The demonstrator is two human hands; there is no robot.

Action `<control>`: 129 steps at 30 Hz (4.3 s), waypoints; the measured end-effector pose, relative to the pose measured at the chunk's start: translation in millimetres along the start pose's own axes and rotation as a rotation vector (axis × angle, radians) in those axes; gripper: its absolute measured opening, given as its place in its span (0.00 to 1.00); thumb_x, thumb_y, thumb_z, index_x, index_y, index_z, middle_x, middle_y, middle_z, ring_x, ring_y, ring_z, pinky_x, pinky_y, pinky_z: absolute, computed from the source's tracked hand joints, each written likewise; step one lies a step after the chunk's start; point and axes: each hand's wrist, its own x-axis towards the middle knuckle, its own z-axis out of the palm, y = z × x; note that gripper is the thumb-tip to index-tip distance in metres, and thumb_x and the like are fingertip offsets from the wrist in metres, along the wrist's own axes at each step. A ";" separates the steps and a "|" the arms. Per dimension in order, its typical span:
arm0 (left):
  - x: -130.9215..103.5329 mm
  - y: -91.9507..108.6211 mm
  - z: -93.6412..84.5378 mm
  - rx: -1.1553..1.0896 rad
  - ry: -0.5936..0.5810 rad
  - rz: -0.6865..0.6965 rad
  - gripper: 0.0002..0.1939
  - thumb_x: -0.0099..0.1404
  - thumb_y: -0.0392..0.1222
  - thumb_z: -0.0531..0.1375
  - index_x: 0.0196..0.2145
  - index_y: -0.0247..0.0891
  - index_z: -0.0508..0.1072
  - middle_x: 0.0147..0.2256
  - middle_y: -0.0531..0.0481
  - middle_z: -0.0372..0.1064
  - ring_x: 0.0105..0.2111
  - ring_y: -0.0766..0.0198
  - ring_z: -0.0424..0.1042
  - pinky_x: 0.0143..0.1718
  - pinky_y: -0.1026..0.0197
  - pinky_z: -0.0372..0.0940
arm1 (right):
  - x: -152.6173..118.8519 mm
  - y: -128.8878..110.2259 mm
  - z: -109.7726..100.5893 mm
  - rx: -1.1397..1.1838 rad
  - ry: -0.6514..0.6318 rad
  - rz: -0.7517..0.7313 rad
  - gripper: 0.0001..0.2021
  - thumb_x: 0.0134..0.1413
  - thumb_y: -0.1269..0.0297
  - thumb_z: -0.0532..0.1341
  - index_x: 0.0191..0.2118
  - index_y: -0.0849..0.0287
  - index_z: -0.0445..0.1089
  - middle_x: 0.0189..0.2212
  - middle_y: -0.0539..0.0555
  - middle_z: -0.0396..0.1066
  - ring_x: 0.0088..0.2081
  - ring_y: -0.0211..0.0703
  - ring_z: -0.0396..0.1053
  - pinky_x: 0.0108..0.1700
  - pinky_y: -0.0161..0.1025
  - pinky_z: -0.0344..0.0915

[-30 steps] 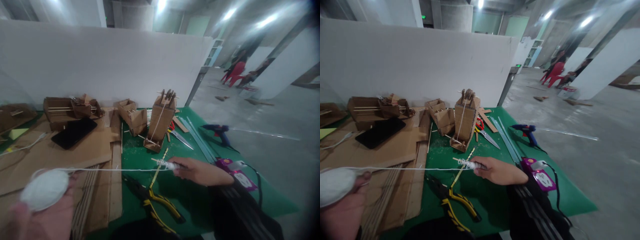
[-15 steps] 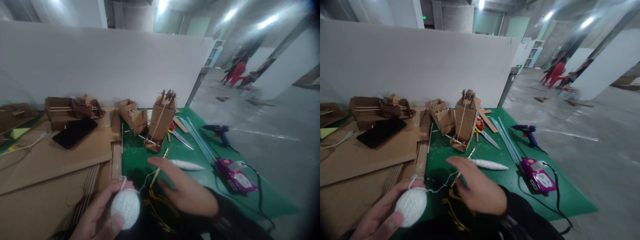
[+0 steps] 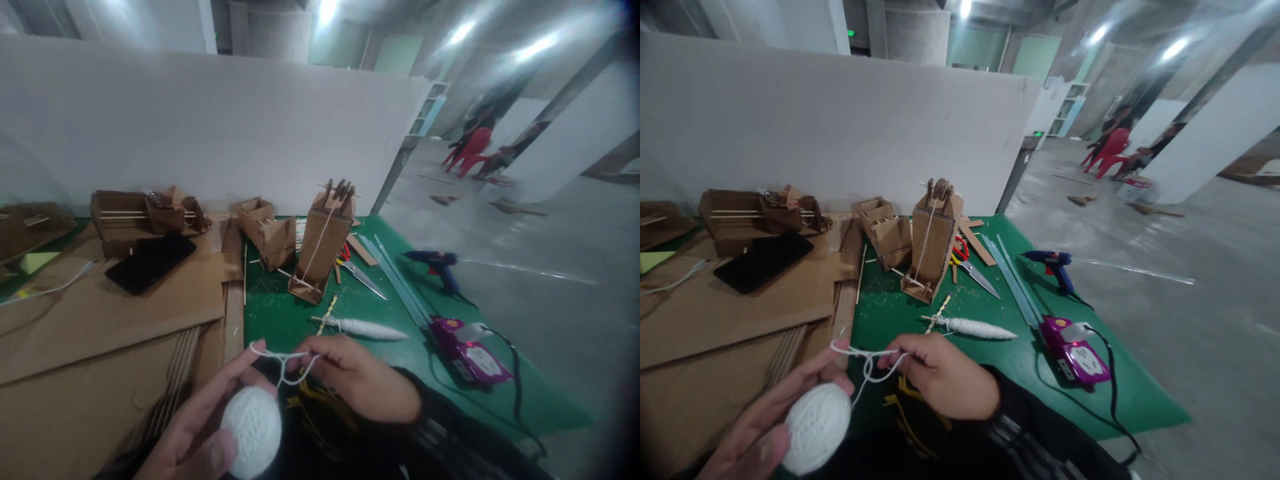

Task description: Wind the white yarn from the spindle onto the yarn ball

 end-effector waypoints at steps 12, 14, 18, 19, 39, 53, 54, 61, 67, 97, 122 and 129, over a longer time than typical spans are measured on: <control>7.0 10.4 -8.5 -0.181 0.280 0.078 0.28 0.49 0.57 0.70 0.47 0.43 0.80 0.40 0.45 0.80 0.40 0.53 0.76 0.38 0.64 0.73 | -50.8 5.6 -50.7 -0.629 0.276 0.041 0.25 0.58 0.72 0.54 0.60 0.52 0.63 0.60 0.59 0.61 0.60 0.57 0.60 0.60 0.55 0.60; 9.2 8.4 -2.3 -0.190 0.285 0.097 0.26 0.51 0.57 0.69 0.46 0.44 0.80 0.42 0.45 0.80 0.42 0.51 0.76 0.40 0.62 0.74 | -50.4 -3.3 -34.0 -0.673 0.388 -0.010 0.25 0.58 0.72 0.54 0.61 0.50 0.61 0.64 0.58 0.54 0.67 0.60 0.47 0.65 0.62 0.49; 12.9 2.1 8.3 -0.202 0.170 0.086 0.24 0.55 0.55 0.67 0.47 0.42 0.80 0.43 0.43 0.79 0.39 0.53 0.78 0.41 0.60 0.74 | -26.3 -15.9 19.4 -0.223 0.220 -0.081 0.30 0.62 0.67 0.57 0.67 0.54 0.49 0.65 0.60 0.55 0.65 0.51 0.54 0.64 0.51 0.54; 13.8 0.7 9.9 -0.211 0.126 0.088 0.23 0.55 0.55 0.68 0.46 0.42 0.80 0.42 0.43 0.80 0.37 0.54 0.78 0.41 0.61 0.74 | -18.2 -15.9 33.2 -0.075 0.165 -0.074 0.31 0.62 0.65 0.58 0.67 0.55 0.48 0.62 0.60 0.60 0.61 0.49 0.60 0.61 0.47 0.59; 32.3 -11.4 16.8 -0.059 0.336 0.230 0.19 0.55 0.48 0.70 0.46 0.44 0.78 0.45 0.48 0.78 0.46 0.56 0.76 0.43 0.67 0.70 | -10.8 -4.3 77.8 -0.613 0.096 -0.232 0.16 0.56 0.57 0.59 0.20 0.57 0.68 0.13 0.48 0.65 0.15 0.35 0.51 0.20 0.37 0.41; 12.4 -16.1 34.6 -0.119 0.078 0.169 0.27 0.41 0.50 0.76 0.41 0.43 0.81 0.38 0.45 0.80 0.37 0.54 0.78 0.37 0.64 0.70 | 16.0 -25.8 4.6 -0.222 0.304 -0.445 0.09 0.64 0.67 0.59 0.34 0.62 0.74 0.26 0.52 0.71 0.27 0.37 0.63 0.29 0.32 0.58; 12.1 -17.3 35.5 -0.121 0.114 0.202 0.26 0.41 0.50 0.76 0.40 0.42 0.81 0.38 0.45 0.81 0.36 0.55 0.78 0.36 0.65 0.71 | 19.1 -20.8 7.5 -0.168 0.310 -0.396 0.10 0.63 0.66 0.59 0.33 0.62 0.75 0.25 0.52 0.71 0.27 0.36 0.63 0.30 0.32 0.58; 12.8 -26.6 41.6 -0.029 0.404 0.371 0.22 0.45 0.51 0.74 0.38 0.43 0.81 0.40 0.48 0.81 0.41 0.55 0.80 0.39 0.69 0.72 | 23.6 1.6 36.7 0.057 0.274 -0.125 0.14 0.62 0.64 0.58 0.28 0.64 0.75 0.24 0.51 0.68 0.26 0.36 0.64 0.27 0.32 0.56; 17.3 -34.1 35.7 0.085 0.494 0.449 0.18 0.50 0.47 0.73 0.40 0.45 0.80 0.43 0.52 0.78 0.43 0.61 0.78 0.42 0.73 0.70 | 12.5 -0.9 48.4 -0.050 0.211 -0.130 0.17 0.60 0.65 0.59 0.20 0.62 0.65 0.20 0.47 0.59 0.24 0.34 0.56 0.27 0.31 0.54; 20.0 -26.1 31.8 -0.071 -0.005 0.123 0.22 0.48 0.47 0.74 0.42 0.43 0.80 0.39 0.46 0.78 0.41 0.55 0.77 0.40 0.66 0.70 | 8.9 -34.8 -12.6 -0.303 0.183 -0.427 0.05 0.61 0.72 0.60 0.36 0.64 0.73 0.28 0.54 0.70 0.30 0.37 0.64 0.32 0.32 0.59; 23.0 -27.3 17.8 0.290 -0.004 0.284 0.16 0.63 0.42 0.64 0.49 0.45 0.76 0.50 0.45 0.72 0.46 0.56 0.75 0.46 0.63 0.70 | -15.6 -41.5 15.4 -0.364 0.115 -0.336 0.07 0.54 0.77 0.57 0.31 0.58 0.65 0.26 0.50 0.66 0.28 0.37 0.61 0.30 0.34 0.56; 18.7 -27.8 30.1 -0.051 -0.007 0.156 0.21 0.53 0.45 0.71 0.45 0.44 0.77 0.39 0.46 0.76 0.40 0.56 0.76 0.40 0.63 0.70 | 13.0 -32.1 -10.9 -0.325 0.041 -0.492 0.10 0.66 0.67 0.56 0.37 0.63 0.73 0.30 0.55 0.69 0.32 0.38 0.65 0.33 0.32 0.62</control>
